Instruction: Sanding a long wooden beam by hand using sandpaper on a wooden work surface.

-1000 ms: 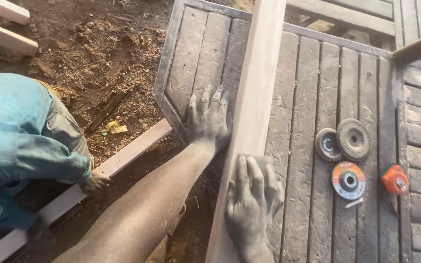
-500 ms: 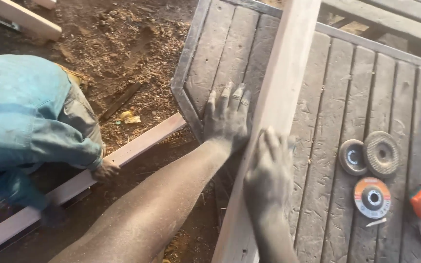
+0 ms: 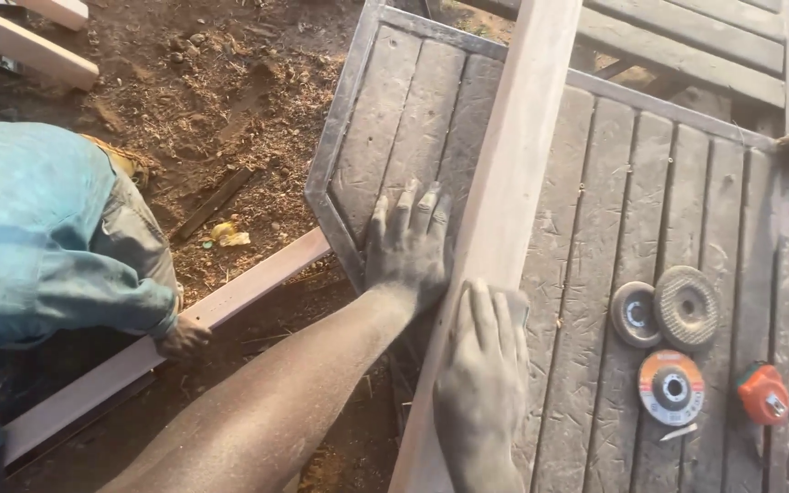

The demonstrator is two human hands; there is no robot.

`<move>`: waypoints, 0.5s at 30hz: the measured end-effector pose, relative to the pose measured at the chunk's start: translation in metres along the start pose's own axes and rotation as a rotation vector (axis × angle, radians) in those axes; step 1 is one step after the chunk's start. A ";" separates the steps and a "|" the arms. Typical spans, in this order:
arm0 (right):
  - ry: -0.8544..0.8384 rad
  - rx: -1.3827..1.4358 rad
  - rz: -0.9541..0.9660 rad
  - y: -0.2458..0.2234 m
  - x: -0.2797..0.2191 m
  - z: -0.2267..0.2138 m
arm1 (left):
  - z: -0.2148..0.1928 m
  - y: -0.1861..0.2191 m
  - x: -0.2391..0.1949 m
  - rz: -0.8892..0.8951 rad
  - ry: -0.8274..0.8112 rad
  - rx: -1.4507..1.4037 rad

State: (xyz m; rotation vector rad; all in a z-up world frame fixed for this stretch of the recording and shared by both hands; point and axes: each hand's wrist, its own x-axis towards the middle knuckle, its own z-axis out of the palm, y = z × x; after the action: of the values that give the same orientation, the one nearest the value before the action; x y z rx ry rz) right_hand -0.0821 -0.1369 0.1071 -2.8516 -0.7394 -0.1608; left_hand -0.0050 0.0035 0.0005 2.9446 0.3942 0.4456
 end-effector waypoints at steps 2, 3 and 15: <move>0.032 -0.008 -0.009 0.007 0.003 0.006 | 0.002 0.002 0.001 -0.001 0.036 0.007; 0.064 -0.019 -0.017 0.010 0.003 0.010 | 0.002 0.003 -0.001 -0.001 0.073 0.012; 0.055 0.026 0.019 -0.012 -0.060 -0.008 | 0.001 0.001 0.000 0.029 0.052 -0.021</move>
State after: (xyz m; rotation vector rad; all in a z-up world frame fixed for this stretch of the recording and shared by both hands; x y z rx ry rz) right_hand -0.1403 -0.1566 0.1078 -2.8163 -0.6975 -0.2247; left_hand -0.0044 0.0023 -0.0002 2.9272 0.3513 0.5283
